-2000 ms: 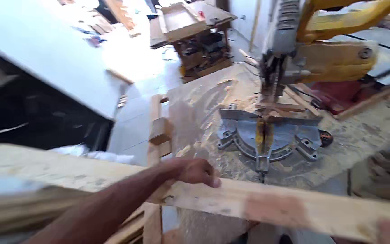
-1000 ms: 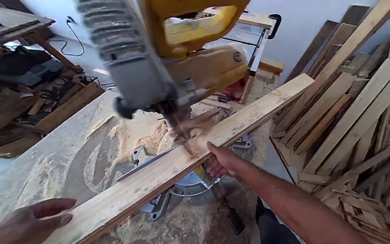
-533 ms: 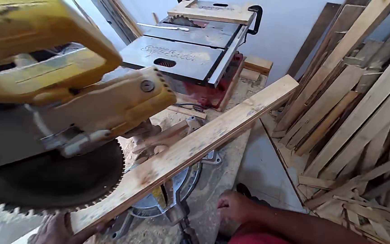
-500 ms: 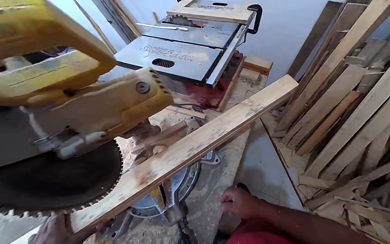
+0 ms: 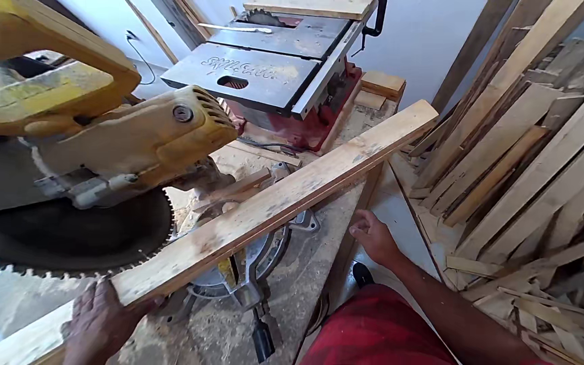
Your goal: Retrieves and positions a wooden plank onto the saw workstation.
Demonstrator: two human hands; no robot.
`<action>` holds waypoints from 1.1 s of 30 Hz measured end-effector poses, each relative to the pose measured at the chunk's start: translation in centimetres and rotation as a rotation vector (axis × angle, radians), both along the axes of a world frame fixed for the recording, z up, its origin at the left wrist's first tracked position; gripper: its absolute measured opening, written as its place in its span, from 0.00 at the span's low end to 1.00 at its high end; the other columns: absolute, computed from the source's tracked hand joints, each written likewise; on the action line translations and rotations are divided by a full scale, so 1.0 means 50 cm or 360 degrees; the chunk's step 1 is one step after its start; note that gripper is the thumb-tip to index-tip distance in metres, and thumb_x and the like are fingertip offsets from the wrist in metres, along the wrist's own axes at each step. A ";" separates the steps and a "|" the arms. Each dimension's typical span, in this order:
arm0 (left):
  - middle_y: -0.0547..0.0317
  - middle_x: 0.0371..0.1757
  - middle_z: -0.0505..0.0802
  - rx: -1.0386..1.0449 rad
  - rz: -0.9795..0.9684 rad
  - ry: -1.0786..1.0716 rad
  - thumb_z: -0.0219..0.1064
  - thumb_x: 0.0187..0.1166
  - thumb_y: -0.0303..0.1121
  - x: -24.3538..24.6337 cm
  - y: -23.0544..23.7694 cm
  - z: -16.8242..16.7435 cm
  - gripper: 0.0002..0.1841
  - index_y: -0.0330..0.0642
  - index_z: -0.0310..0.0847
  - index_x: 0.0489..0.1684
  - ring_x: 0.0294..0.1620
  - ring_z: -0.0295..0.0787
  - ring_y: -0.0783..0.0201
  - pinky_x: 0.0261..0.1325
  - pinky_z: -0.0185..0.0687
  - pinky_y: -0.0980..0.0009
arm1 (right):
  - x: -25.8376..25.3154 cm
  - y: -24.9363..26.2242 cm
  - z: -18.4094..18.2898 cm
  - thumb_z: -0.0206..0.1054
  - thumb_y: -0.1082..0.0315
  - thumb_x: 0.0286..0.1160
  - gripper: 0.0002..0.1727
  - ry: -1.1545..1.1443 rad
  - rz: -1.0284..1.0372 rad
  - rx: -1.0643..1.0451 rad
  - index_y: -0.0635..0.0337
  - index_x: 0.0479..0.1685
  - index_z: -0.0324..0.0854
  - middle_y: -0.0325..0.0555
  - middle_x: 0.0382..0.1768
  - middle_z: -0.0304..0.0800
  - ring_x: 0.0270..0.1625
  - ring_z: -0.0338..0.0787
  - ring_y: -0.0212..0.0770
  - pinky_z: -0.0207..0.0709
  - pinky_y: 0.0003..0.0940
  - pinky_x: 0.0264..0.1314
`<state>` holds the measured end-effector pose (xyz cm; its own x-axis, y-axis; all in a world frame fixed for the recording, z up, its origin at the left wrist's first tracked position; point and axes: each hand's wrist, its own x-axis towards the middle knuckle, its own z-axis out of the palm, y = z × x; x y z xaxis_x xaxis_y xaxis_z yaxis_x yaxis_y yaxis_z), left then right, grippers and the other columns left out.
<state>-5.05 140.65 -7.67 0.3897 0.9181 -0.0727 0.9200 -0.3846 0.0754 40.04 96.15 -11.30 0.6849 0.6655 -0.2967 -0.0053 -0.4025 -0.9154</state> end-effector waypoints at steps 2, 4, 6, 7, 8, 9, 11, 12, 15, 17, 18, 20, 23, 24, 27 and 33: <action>0.39 0.96 0.51 -0.0007 0.0021 0.0007 0.89 0.46 0.57 0.003 0.000 0.001 0.72 0.41 0.43 0.96 0.96 0.43 0.37 0.88 0.42 0.27 | -0.004 0.007 -0.001 0.71 0.52 0.80 0.37 -0.0034 0.0033 -0.0034 0.48 0.88 0.63 0.40 0.47 0.94 0.42 0.93 0.38 0.90 0.44 0.50; 0.38 0.96 0.52 0.0003 0.0038 -0.0010 0.90 0.44 0.57 0.003 0.001 0.000 0.72 0.41 0.44 0.96 0.95 0.44 0.37 0.88 0.43 0.27 | 0.000 0.018 0.010 0.71 0.53 0.80 0.42 -0.0069 0.0059 -0.0063 0.44 0.93 0.55 0.41 0.48 0.93 0.42 0.93 0.40 0.90 0.46 0.49; 0.38 0.95 0.53 0.0003 0.0045 -0.0029 0.91 0.44 0.56 0.007 -0.001 0.002 0.72 0.40 0.45 0.96 0.95 0.45 0.37 0.88 0.43 0.28 | 0.012 0.029 0.041 0.70 0.54 0.81 0.45 -0.0107 0.0029 -0.0063 0.40 0.95 0.49 0.44 0.52 0.92 0.41 0.92 0.43 0.89 0.49 0.46; 0.38 0.95 0.53 -0.0005 0.0050 -0.0029 0.90 0.44 0.56 0.008 -0.001 0.003 0.72 0.40 0.45 0.96 0.95 0.44 0.37 0.88 0.42 0.28 | 0.018 0.034 0.058 0.70 0.54 0.82 0.45 -0.0138 -0.0001 -0.0055 0.39 0.96 0.47 0.45 0.53 0.92 0.39 0.92 0.44 0.88 0.50 0.43; 0.39 0.95 0.53 -0.0007 0.0054 -0.0030 0.90 0.44 0.56 0.008 -0.001 0.002 0.72 0.41 0.45 0.96 0.95 0.44 0.38 0.88 0.42 0.28 | 0.022 0.037 0.073 0.69 0.54 0.82 0.45 -0.0174 -0.0041 -0.0041 0.39 0.96 0.46 0.46 0.53 0.92 0.37 0.91 0.45 0.88 0.50 0.39; 0.39 0.95 0.53 -0.0011 0.0056 -0.0038 0.90 0.43 0.55 0.007 0.000 0.001 0.72 0.42 0.45 0.96 0.95 0.44 0.38 0.88 0.42 0.27 | 0.026 0.039 0.086 0.69 0.55 0.82 0.45 -0.0202 -0.0085 -0.0019 0.37 0.96 0.46 0.46 0.53 0.92 0.35 0.90 0.46 0.87 0.51 0.36; 0.40 0.95 0.53 -0.0026 0.0072 -0.0056 0.90 0.43 0.55 0.006 0.002 0.000 0.72 0.42 0.45 0.96 0.96 0.44 0.38 0.88 0.41 0.27 | 0.032 0.042 0.099 0.70 0.55 0.82 0.45 -0.0259 -0.0159 0.0030 0.33 0.96 0.46 0.45 0.51 0.93 0.32 0.90 0.48 0.86 0.50 0.30; 0.40 0.95 0.53 -0.0029 0.0074 -0.0055 0.90 0.43 0.55 0.007 0.002 0.001 0.72 0.42 0.45 0.96 0.96 0.43 0.38 0.88 0.41 0.27 | 0.038 0.045 0.099 0.69 0.55 0.82 0.45 -0.0284 -0.0183 0.0057 0.33 0.96 0.46 0.44 0.50 0.93 0.30 0.89 0.47 0.85 0.49 0.28; 0.39 0.95 0.54 -0.0029 0.0069 -0.0044 0.90 0.43 0.56 0.010 -0.001 0.007 0.71 0.41 0.45 0.96 0.96 0.44 0.38 0.88 0.42 0.27 | 0.059 0.066 0.089 0.70 0.55 0.81 0.46 -0.0341 -0.0250 0.0130 0.38 0.97 0.46 0.43 0.50 0.92 0.30 0.88 0.44 0.85 0.47 0.30; 0.40 0.95 0.54 -0.0030 0.0070 -0.0053 0.90 0.42 0.56 0.014 -0.002 0.010 0.72 0.41 0.46 0.96 0.96 0.44 0.38 0.88 0.41 0.27 | 0.072 0.083 0.091 0.71 0.56 0.80 0.46 -0.0301 -0.0280 0.0136 0.42 0.96 0.47 0.43 0.52 0.91 0.34 0.89 0.42 0.87 0.46 0.38; 0.40 0.95 0.54 -0.0032 0.0068 -0.0048 0.90 0.42 0.56 0.014 -0.003 0.011 0.72 0.41 0.46 0.95 0.96 0.44 0.38 0.88 0.41 0.26 | 0.074 0.087 0.090 0.71 0.56 0.80 0.46 -0.0295 -0.0288 0.0146 0.43 0.96 0.48 0.44 0.52 0.91 0.34 0.89 0.42 0.87 0.45 0.38; 0.40 0.95 0.54 -0.0034 0.0066 -0.0034 0.90 0.43 0.56 0.015 -0.004 0.012 0.71 0.41 0.46 0.95 0.96 0.43 0.38 0.87 0.41 0.26 | 0.073 0.092 0.089 0.71 0.57 0.79 0.46 -0.0299 -0.0295 0.0170 0.44 0.96 0.48 0.44 0.51 0.92 0.32 0.88 0.41 0.87 0.44 0.37; 0.37 0.95 0.54 -0.0046 0.0065 -0.0028 0.88 0.46 0.55 0.017 -0.008 0.017 0.69 0.39 0.47 0.95 0.95 0.43 0.36 0.87 0.41 0.26 | 0.063 0.089 0.083 0.70 0.57 0.79 0.46 -0.0345 -0.0282 0.0242 0.43 0.96 0.48 0.45 0.49 0.92 0.29 0.89 0.42 0.87 0.44 0.32; 0.37 0.95 0.54 -0.0044 0.0063 -0.0032 0.88 0.45 0.56 0.017 -0.008 0.017 0.70 0.39 0.47 0.95 0.95 0.43 0.36 0.87 0.42 0.26 | 0.058 0.085 0.075 0.69 0.55 0.80 0.45 -0.0360 -0.0278 0.0269 0.40 0.96 0.47 0.45 0.47 0.92 0.26 0.87 0.43 0.85 0.43 0.26; 0.39 0.95 0.55 -0.0041 0.0075 -0.0056 0.88 0.43 0.57 0.017 -0.009 0.017 0.71 0.40 0.47 0.95 0.95 0.44 0.37 0.87 0.42 0.26 | 0.069 0.108 0.061 0.70 0.55 0.80 0.46 -0.0278 -0.0273 0.0207 0.43 0.96 0.47 0.46 0.49 0.92 0.30 0.89 0.44 0.88 0.46 0.33; 0.39 0.95 0.54 -0.0036 0.0066 -0.0079 0.88 0.43 0.56 0.016 -0.008 0.013 0.71 0.40 0.47 0.95 0.95 0.44 0.37 0.87 0.41 0.27 | 0.094 0.127 0.049 0.72 0.58 0.79 0.46 -0.0163 -0.0225 0.0100 0.41 0.95 0.49 0.49 0.49 0.93 0.36 0.92 0.45 0.88 0.48 0.41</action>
<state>-4.27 140.26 -7.02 0.3550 0.9318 -0.0752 0.9300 -0.3438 0.1298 44.74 102.50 -8.84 0.7975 0.5754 -0.1813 0.0368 -0.3463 -0.9374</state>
